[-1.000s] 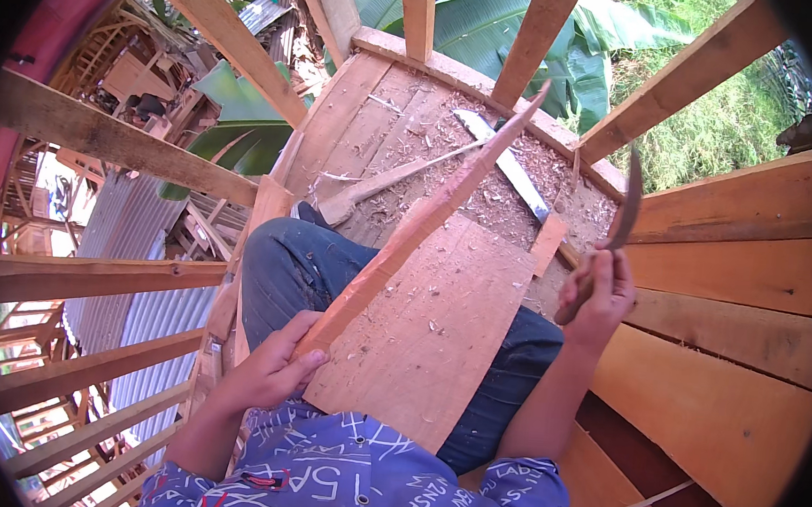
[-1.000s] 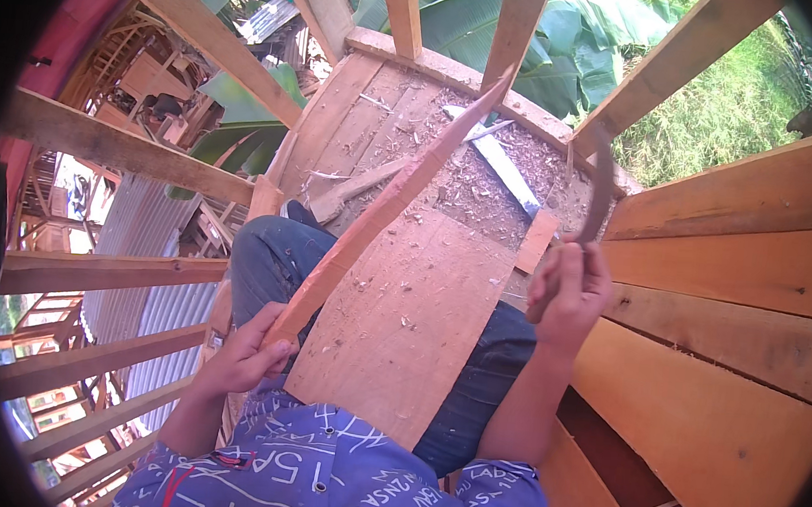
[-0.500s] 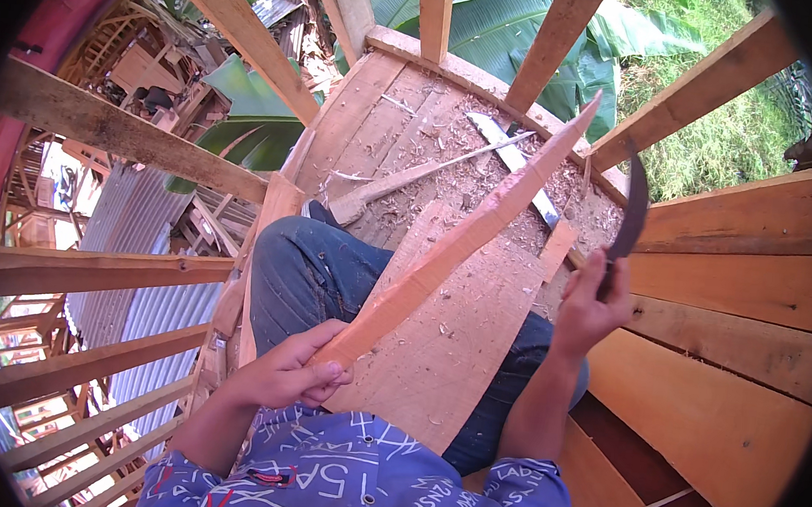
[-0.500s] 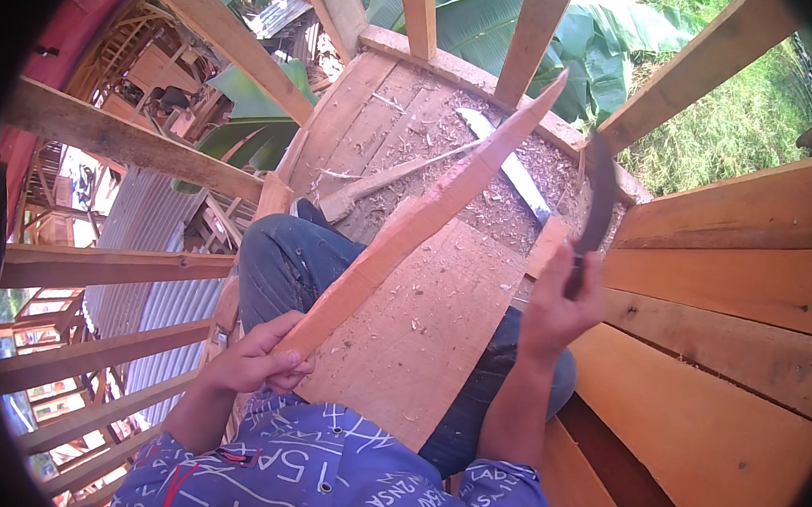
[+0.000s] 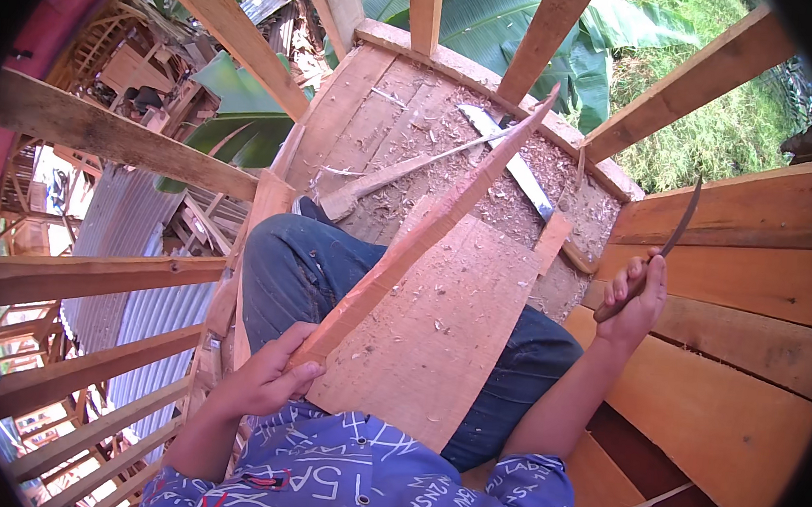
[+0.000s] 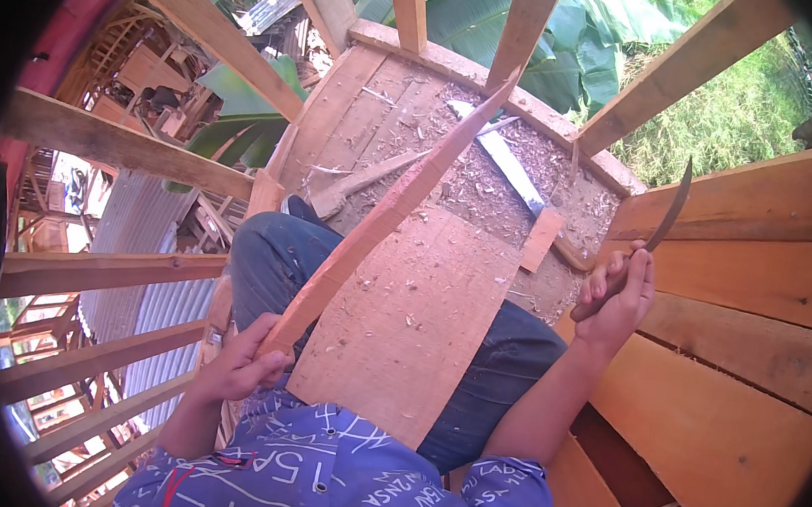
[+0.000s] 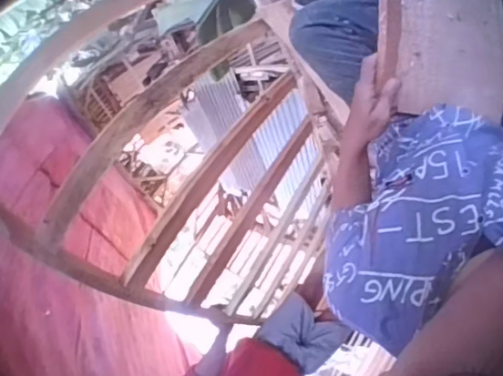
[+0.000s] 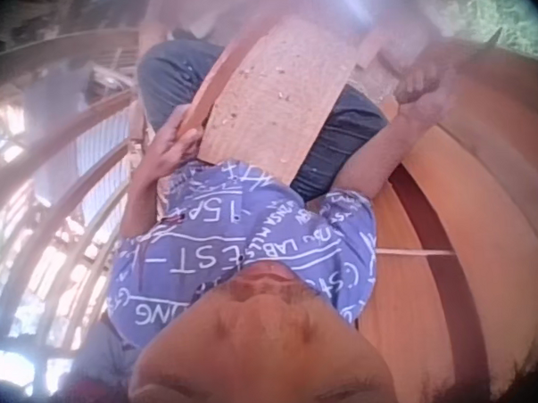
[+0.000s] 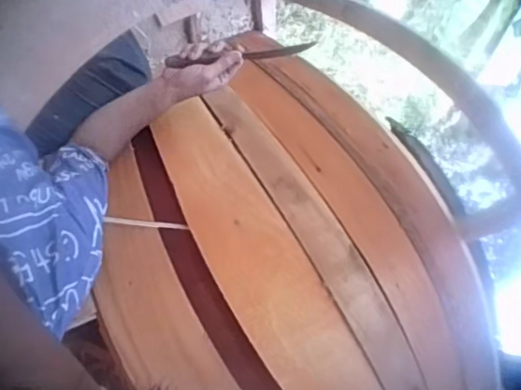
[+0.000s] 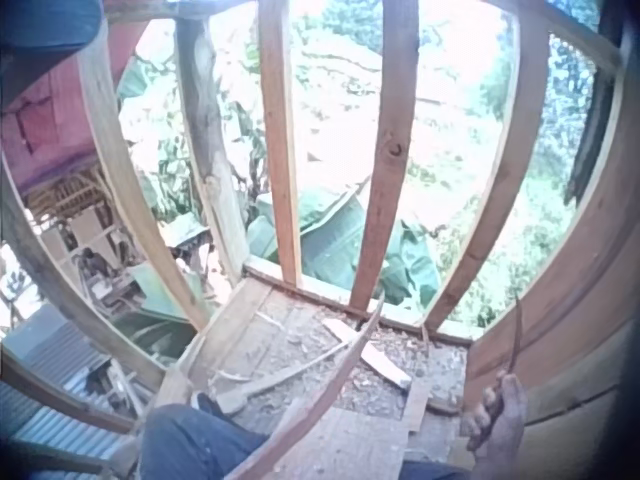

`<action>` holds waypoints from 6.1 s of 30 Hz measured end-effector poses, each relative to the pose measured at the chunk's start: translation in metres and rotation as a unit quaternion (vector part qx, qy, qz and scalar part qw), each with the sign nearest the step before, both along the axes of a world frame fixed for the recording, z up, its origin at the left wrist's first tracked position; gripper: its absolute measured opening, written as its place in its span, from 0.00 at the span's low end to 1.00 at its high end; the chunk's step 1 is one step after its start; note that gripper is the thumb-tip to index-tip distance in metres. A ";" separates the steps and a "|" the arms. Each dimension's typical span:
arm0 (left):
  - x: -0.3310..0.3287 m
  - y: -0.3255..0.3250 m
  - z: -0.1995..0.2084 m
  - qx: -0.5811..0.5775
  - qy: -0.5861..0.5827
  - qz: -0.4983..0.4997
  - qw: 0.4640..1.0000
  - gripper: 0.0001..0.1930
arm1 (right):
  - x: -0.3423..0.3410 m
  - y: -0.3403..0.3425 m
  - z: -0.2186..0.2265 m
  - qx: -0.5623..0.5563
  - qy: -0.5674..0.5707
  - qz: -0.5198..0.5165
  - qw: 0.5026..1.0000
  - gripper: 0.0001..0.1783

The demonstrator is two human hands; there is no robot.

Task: The person sits cross-legged on a wooden platform and uses a curved knife to shave and shape a long, thin piece of wood. They hold the wood against their leg and repeatedly scrape the surface to remove thin shavings, refining the wood's shape.

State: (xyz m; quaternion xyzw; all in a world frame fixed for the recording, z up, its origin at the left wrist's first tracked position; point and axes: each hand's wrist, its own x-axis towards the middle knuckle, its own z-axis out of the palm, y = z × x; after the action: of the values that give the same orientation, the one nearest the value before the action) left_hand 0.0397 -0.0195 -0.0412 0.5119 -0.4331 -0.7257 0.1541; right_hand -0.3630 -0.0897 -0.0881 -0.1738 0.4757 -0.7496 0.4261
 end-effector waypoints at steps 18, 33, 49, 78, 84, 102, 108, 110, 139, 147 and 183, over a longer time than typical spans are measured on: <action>0.007 -0.004 0.006 0.167 0.223 0.051 0.959 0.22 | 0.019 -0.003 0.005 0.062 0.154 -0.005 0.986 0.08; 0.002 -0.005 -0.001 -0.041 0.000 -0.045 0.998 0.17 | 0.017 0.010 0.004 -0.045 0.010 0.069 0.997 0.11; -0.001 -0.003 0.003 0.206 0.286 0.047 0.935 0.22 | 0.076 0.005 -0.015 0.047 0.342 0.053 0.937 0.07; 0.001 0.001 -0.004 -0.090 -0.008 -0.069 0.993 0.20 | 0.084 0.013 -0.001 0.102 0.123 0.441 0.883 0.08; -0.004 -0.007 0.007 0.108 0.210 -0.008 0.972 0.21 | 0.095 0.020 0.001 0.030 0.213 0.252 0.943 0.08; -0.019 -0.018 -0.014 -0.177 -0.099 -0.036 0.978 0.15 | 0.112 0.020 -0.006 0.030 0.340 0.309 0.888 0.07; -0.011 -0.025 -0.010 -0.062 0.032 -0.054 0.996 0.10 | 0.153 0.031 0.000 0.010 0.553 0.326 0.766 0.10; -0.006 -0.023 -0.013 -0.028 0.077 -0.075 0.994 0.12 | 0.154 0.029 0.001 0.012 0.570 0.302 0.764 0.11; 0.018 0.008 -0.006 0.198 0.303 -0.027 0.932 0.07 | 0.129 0.024 0.028 0.056 0.660 0.153 0.733 0.20; 0.010 0.006 0.001 0.215 0.299 -0.011 0.930 0.13 | 0.134 0.025 0.023 0.116 0.642 0.127 0.747 0.21; 0.005 0.017 0.008 0.238 0.282 -0.030 0.929 0.08 | 0.119 0.032 0.010 0.122 0.689 0.071 0.711 0.26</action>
State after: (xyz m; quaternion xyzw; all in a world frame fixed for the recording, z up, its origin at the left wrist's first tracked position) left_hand 0.0451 -0.0027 -0.0333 0.2948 -0.2020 -0.9261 0.1213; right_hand -0.2436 -0.0579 -0.0783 -0.6215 0.7111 -0.3247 0.0501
